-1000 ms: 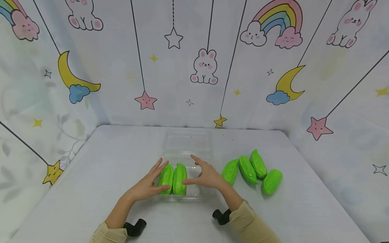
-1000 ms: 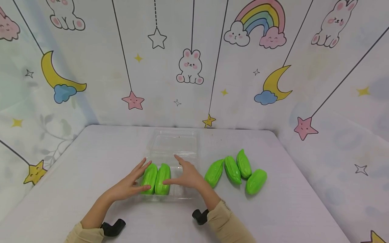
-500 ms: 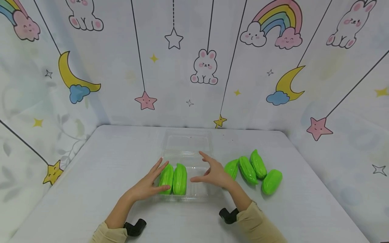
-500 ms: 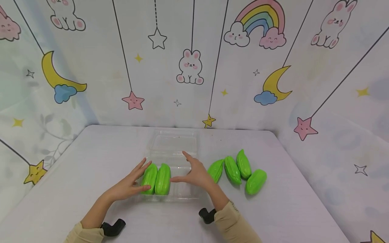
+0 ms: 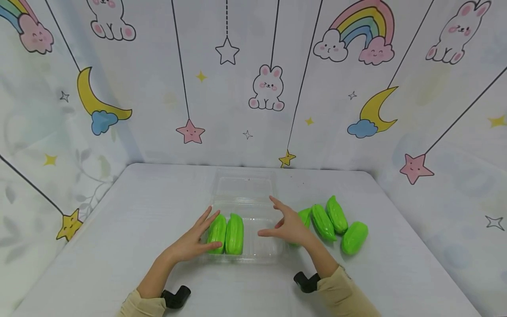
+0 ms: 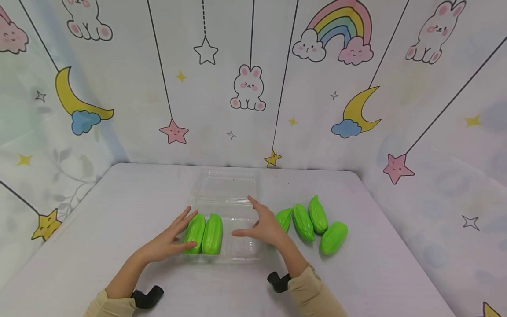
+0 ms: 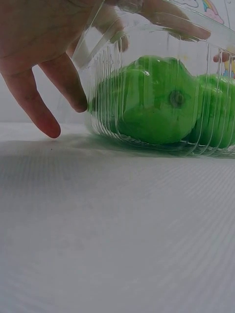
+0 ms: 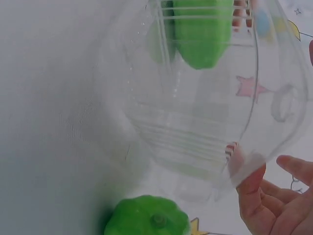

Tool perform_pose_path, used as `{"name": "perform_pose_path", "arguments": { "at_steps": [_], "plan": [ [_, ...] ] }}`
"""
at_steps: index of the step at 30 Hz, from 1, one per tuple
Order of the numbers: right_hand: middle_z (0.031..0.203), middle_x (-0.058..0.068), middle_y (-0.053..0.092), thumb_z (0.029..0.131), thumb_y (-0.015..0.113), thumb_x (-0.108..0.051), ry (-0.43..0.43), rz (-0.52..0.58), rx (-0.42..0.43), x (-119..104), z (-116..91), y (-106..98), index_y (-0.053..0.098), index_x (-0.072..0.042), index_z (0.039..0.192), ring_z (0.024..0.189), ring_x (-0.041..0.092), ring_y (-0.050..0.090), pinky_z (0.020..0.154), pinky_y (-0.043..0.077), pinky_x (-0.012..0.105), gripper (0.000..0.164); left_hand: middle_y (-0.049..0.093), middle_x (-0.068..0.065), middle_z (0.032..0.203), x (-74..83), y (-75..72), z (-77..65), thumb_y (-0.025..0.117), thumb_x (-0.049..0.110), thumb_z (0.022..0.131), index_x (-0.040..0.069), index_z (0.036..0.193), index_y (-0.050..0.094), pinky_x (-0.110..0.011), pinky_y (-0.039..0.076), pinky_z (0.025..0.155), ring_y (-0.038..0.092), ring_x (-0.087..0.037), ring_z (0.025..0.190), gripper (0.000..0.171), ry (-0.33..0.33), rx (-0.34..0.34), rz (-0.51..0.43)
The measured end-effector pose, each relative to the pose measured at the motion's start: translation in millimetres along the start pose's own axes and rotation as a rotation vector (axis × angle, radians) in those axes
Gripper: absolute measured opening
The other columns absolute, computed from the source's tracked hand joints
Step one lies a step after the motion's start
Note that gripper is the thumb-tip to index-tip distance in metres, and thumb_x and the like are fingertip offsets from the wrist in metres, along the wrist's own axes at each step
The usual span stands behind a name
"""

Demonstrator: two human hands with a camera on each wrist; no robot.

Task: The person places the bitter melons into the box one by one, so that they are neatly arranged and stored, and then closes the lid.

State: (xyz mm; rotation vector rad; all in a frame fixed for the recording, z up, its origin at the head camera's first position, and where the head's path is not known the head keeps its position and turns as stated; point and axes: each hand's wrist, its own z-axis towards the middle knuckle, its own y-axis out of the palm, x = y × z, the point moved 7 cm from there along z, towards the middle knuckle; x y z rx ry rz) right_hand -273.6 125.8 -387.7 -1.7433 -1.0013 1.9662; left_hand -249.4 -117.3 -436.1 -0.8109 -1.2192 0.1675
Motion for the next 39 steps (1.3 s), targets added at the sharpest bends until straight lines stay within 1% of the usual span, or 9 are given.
{"name": "perform_pose_path", "arguments": {
  "at_steps": [6,11,18,21,26,29,39],
  "plan": [
    [0.134,0.014,0.044,0.062,0.083,-0.042,0.002,-0.013,0.034,4.6,-3.5,-9.3,0.027,-0.02,0.145,0.072,0.012,0.057,0.064,0.048,0.028,0.103,-0.001,-0.012,0.153,-0.4,0.6,0.1,0.066,0.04,0.083,0.018,0.148,0.017,-0.063,0.026,0.096,0.009,-0.039,0.136,0.084,-0.01,0.001,0.0],
    [0.137,0.01,0.042,0.06,0.083,-0.046,0.031,-0.005,0.047,11.6,-6.5,-18.1,0.026,-0.026,0.145,0.074,0.012,0.057,0.062,0.047,0.028,0.104,-0.001,-0.012,0.153,-0.3,0.2,-0.1,0.065,0.041,0.083,0.018,0.148,0.017,-0.063,0.025,0.096,0.009,-0.039,0.136,0.084,-0.005,0.004,0.005],
    [0.137,0.013,0.042,0.062,0.082,-0.044,0.02,0.007,0.07,19.9,-8.7,-27.9,0.025,-0.024,0.145,0.075,0.014,0.058,0.059,0.048,0.028,0.103,-0.001,-0.012,0.153,-0.4,-0.2,0.0,0.065,0.041,0.083,0.016,0.148,0.017,-0.063,0.025,0.097,0.008,-0.039,0.136,0.085,-0.001,0.006,0.008],
    [0.137,0.014,0.041,0.063,0.082,-0.043,0.023,0.008,0.075,22.7,-10.8,-31.5,0.025,-0.022,0.145,0.077,0.015,0.058,0.06,0.048,0.028,0.102,-0.002,-0.012,0.153,-0.3,-0.3,-0.1,0.065,0.042,0.082,0.017,0.148,0.017,-0.063,0.025,0.097,0.008,-0.038,0.136,0.085,-0.002,0.005,0.009],
    [0.136,0.016,0.042,0.064,0.081,-0.043,0.024,-0.026,0.101,25.9,-14.3,-38.8,0.025,-0.017,0.145,0.082,0.02,0.059,0.062,0.048,0.028,0.102,-0.002,-0.011,0.153,-1.2,0.1,-0.2,0.064,0.046,0.082,0.022,0.148,0.016,-0.063,0.026,0.096,0.009,-0.038,0.136,0.085,-0.004,0.005,0.011],
    [0.136,0.016,0.042,0.065,0.08,-0.045,0.038,-0.051,0.114,30.2,-15.4,-42.7,0.025,-0.017,0.145,0.085,0.021,0.06,0.063,0.048,0.028,0.101,-0.001,-0.011,0.153,-1.6,0.1,-0.5,0.064,0.046,0.082,0.024,0.148,0.016,-0.063,0.026,0.096,0.01,-0.038,0.136,0.085,-0.003,0.006,0.01],
    [0.137,0.015,0.04,0.065,0.078,-0.05,0.071,-0.08,0.116,39.4,-19.4,-53.3,0.023,-0.019,0.146,0.093,0.024,0.058,0.069,0.048,0.032,0.103,-0.001,-0.011,0.153,-0.6,-0.3,-0.6,0.064,0.044,0.083,0.018,0.148,0.017,-0.063,0.026,0.096,0.01,-0.039,0.135,0.084,-0.004,0.004,0.014]
  ]
}}
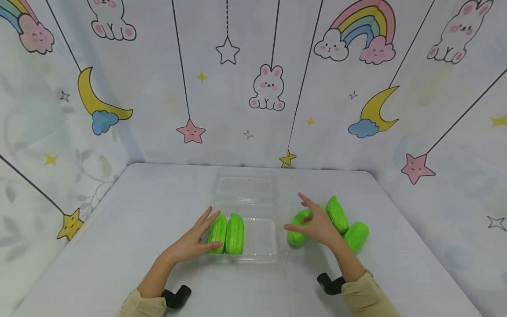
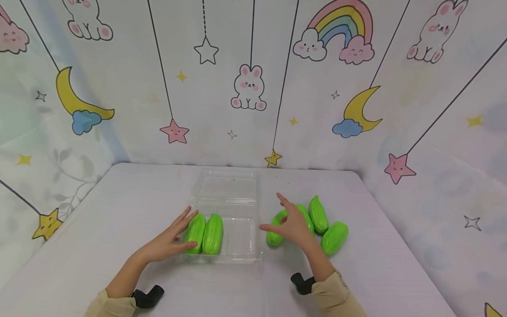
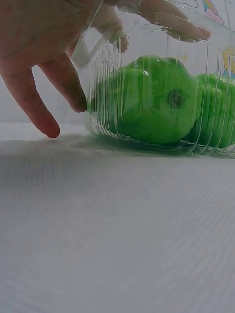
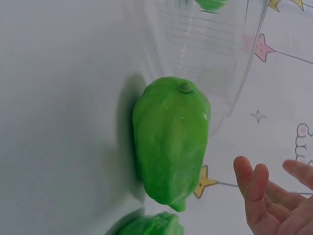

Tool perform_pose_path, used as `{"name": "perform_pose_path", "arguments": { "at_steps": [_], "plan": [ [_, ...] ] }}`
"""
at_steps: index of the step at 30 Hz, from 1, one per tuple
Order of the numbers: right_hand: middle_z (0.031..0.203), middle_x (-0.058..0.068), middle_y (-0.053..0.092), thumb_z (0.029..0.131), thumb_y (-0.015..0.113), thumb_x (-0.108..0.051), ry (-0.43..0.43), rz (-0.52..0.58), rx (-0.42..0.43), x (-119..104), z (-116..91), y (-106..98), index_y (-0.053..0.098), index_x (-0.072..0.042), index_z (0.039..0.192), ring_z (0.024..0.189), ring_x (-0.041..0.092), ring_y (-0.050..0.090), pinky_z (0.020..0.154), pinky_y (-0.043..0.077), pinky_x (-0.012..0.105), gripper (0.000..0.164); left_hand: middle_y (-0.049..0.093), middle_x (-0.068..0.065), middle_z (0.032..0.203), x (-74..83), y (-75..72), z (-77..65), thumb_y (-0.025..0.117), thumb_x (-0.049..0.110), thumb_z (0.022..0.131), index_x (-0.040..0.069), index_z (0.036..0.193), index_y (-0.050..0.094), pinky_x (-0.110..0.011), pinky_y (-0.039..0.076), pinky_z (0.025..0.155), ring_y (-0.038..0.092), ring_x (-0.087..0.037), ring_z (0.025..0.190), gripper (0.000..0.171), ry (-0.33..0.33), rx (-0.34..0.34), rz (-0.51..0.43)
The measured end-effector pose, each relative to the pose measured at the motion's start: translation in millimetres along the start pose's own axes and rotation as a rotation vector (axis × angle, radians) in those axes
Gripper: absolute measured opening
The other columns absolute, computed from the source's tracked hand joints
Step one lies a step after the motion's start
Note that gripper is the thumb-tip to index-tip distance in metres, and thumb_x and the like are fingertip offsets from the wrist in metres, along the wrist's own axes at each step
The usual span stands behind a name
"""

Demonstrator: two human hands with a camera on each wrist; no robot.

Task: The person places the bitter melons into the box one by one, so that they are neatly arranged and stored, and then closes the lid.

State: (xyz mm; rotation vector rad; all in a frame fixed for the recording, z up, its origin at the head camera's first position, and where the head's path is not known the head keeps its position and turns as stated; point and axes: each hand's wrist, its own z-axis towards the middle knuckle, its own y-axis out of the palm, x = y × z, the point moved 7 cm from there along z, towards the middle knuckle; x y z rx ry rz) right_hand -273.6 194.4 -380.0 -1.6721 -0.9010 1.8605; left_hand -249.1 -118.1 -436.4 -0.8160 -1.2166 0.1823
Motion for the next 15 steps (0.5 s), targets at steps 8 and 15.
{"name": "perform_pose_path", "arguments": {
  "at_steps": [8,15],
  "plan": [
    [0.136,0.016,0.042,0.066,0.078,-0.047,-0.002,0.003,0.015,4.7,-1.0,-5.8,0.025,-0.017,0.146,0.094,0.024,0.058,0.073,0.048,0.036,0.1,-0.002,-0.011,0.153,-2.2,0.5,-0.4,0.063,0.045,0.083,0.018,0.148,0.017,-0.063,0.026,0.096,0.01,-0.039,0.135,0.084,-0.012,0.001,-0.007],
    [0.135,0.017,0.042,0.065,0.079,-0.047,0.006,-0.019,0.039,10.9,-3.8,-12.3,0.025,-0.017,0.145,0.096,0.029,0.056,0.076,0.047,0.041,0.101,-0.002,-0.01,0.153,-1.6,0.5,0.2,0.064,0.044,0.083,0.018,0.148,0.017,-0.064,0.025,0.096,0.011,-0.039,0.135,0.084,-0.002,0.002,-0.01]
  ]
}}
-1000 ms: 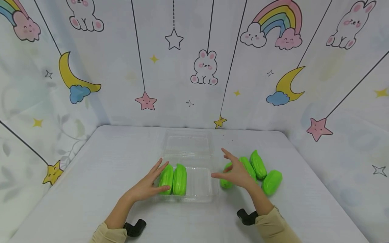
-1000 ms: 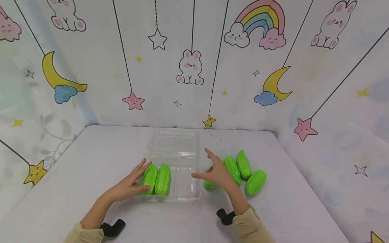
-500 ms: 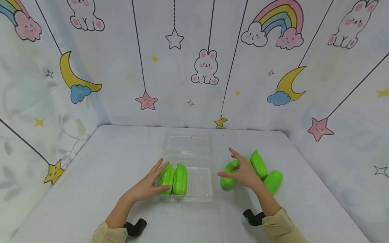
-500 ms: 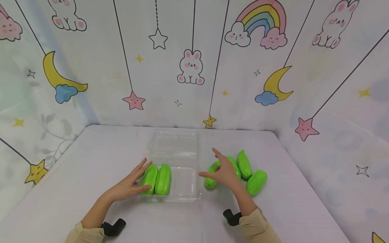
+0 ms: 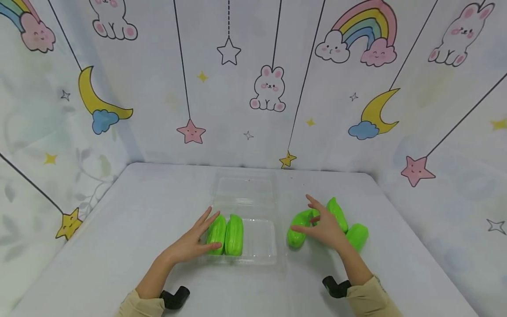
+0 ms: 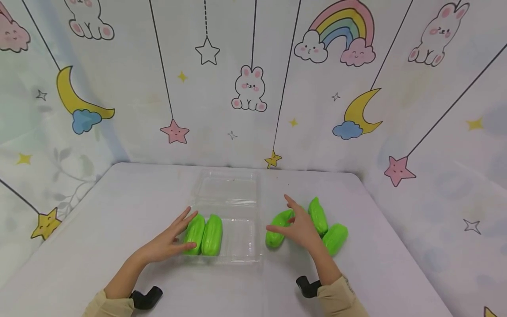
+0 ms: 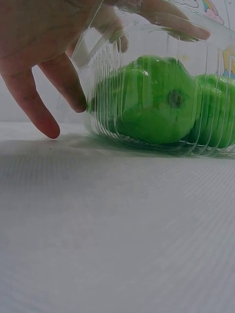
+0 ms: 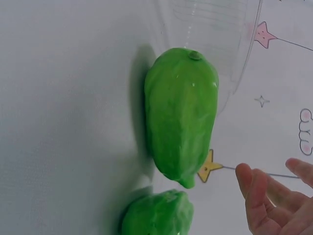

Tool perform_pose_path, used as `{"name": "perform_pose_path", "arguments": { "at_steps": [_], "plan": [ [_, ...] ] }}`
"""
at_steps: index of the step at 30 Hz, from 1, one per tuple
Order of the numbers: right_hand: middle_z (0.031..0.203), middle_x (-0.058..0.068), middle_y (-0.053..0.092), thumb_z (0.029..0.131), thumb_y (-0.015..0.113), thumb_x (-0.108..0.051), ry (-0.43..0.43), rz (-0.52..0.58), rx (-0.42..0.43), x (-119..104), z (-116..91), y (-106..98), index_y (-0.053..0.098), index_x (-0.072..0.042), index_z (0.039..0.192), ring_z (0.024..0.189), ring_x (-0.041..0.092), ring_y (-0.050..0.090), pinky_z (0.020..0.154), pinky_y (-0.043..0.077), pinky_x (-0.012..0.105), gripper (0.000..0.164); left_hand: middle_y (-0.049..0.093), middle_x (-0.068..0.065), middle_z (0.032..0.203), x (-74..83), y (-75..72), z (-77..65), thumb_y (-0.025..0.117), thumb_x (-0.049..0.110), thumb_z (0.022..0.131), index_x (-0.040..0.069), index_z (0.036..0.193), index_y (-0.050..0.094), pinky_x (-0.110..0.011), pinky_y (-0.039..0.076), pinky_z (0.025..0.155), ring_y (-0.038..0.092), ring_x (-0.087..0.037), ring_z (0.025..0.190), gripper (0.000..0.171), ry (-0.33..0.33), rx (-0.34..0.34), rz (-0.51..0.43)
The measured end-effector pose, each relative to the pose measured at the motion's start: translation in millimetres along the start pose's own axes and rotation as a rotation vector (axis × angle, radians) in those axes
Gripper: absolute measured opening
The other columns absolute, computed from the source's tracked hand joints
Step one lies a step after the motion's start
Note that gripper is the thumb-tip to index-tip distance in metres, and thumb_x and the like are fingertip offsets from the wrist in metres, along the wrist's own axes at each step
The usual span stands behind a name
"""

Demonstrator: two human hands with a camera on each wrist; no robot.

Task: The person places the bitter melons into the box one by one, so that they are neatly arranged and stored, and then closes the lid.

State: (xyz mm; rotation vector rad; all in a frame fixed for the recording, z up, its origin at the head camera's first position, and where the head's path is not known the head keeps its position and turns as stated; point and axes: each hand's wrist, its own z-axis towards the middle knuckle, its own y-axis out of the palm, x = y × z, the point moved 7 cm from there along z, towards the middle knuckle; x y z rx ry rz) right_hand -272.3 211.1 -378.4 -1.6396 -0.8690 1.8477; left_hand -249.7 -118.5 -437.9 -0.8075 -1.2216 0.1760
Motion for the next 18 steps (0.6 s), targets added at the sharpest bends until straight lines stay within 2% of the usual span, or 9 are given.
{"name": "perform_pose_path", "arguments": {
  "at_steps": [9,18],
  "plan": [
    [0.135,0.019,0.042,0.064,0.078,-0.05,0.009,-0.055,0.008,10.5,1.4,-6.2,0.024,-0.016,0.146,0.102,0.036,0.055,0.081,0.046,0.047,0.104,-0.002,-0.009,0.153,-0.4,0.7,1.2,0.063,0.046,0.083,0.019,0.148,0.017,-0.062,0.025,0.097,0.01,-0.038,0.136,0.084,0.001,-0.002,0.009],
    [0.137,0.02,0.04,0.063,0.079,-0.051,-0.006,-0.079,0.041,21.0,-2.3,-15.0,0.025,-0.013,0.145,0.104,0.037,0.053,0.08,0.046,0.049,0.105,-0.001,-0.012,0.153,0.6,-0.4,0.7,0.064,0.044,0.083,0.02,0.148,0.017,-0.062,0.025,0.097,0.01,-0.038,0.136,0.084,0.002,0.0,0.001]
  ]
}}
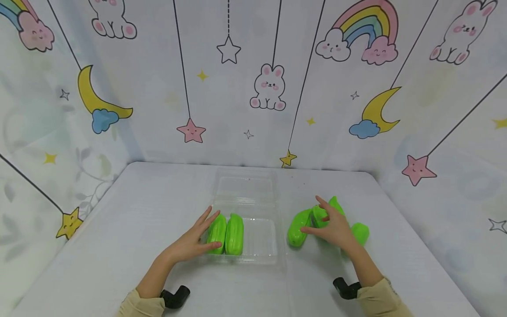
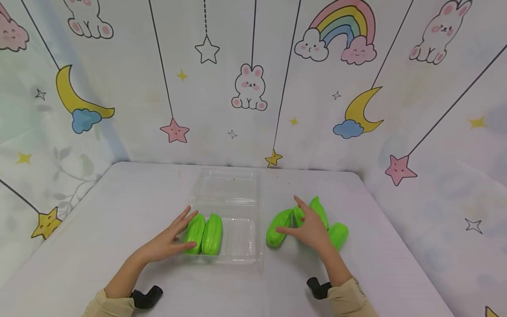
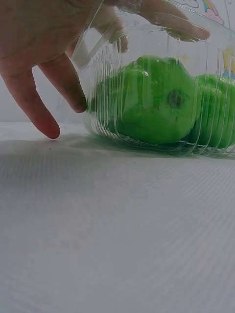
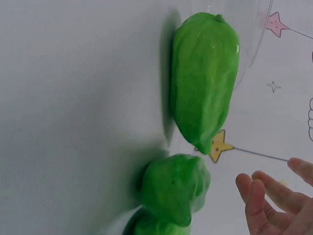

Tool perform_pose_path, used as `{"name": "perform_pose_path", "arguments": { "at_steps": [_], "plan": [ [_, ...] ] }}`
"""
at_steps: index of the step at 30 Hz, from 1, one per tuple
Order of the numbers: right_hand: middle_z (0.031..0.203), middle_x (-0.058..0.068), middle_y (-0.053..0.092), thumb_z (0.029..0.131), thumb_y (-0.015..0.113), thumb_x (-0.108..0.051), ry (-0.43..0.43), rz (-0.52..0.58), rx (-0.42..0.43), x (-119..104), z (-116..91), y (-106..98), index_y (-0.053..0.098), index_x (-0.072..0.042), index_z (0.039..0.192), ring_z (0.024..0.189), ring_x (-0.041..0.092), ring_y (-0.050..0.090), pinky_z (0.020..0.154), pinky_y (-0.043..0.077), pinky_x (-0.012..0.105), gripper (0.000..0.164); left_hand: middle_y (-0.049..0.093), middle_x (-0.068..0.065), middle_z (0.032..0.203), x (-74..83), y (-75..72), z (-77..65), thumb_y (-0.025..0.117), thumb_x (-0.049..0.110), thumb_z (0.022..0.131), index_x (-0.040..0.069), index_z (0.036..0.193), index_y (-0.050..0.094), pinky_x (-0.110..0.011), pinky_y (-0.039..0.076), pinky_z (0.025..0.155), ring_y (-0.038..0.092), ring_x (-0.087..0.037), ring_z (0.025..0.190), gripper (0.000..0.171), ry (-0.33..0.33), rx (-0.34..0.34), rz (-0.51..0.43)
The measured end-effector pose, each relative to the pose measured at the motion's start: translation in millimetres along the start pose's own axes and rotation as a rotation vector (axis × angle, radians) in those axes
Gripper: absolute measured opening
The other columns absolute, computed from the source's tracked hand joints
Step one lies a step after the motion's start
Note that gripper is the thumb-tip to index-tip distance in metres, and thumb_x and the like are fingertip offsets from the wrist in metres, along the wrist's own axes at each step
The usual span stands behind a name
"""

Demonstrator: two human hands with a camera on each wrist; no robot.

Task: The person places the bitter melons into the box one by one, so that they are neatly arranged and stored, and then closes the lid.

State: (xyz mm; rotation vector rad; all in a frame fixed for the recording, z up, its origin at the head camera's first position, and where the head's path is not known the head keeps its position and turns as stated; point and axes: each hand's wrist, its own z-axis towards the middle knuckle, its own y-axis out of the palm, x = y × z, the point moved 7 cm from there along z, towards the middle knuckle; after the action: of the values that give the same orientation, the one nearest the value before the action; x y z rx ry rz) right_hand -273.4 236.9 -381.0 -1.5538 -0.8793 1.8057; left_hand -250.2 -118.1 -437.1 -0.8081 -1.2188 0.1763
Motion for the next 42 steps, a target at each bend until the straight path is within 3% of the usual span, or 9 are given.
{"name": "perform_pose_path", "arguments": {
  "at_steps": [34,42],
  "plan": [
    [0.139,0.024,0.033,0.069,0.074,-0.052,0.06,-0.102,0.009,47.1,-20.9,-37.6,0.018,-0.009,0.147,0.102,0.042,0.052,0.068,0.048,0.048,0.105,-0.002,-0.013,0.152,2.5,-0.8,-1.3,0.064,0.043,0.083,0.017,0.148,0.018,-0.063,0.024,0.097,0.008,-0.039,0.136,0.084,0.005,0.002,-0.004],
    [0.141,0.024,0.032,0.069,0.073,-0.053,0.065,-0.123,0.03,58.7,-24.0,-44.7,0.017,-0.006,0.146,0.104,0.042,0.051,0.075,0.045,0.055,0.106,-0.001,-0.013,0.153,1.5,-0.3,-0.3,0.065,0.043,0.083,0.015,0.148,0.018,-0.063,0.024,0.097,0.009,-0.039,0.136,0.084,-0.002,0.001,-0.005]
  ]
}}
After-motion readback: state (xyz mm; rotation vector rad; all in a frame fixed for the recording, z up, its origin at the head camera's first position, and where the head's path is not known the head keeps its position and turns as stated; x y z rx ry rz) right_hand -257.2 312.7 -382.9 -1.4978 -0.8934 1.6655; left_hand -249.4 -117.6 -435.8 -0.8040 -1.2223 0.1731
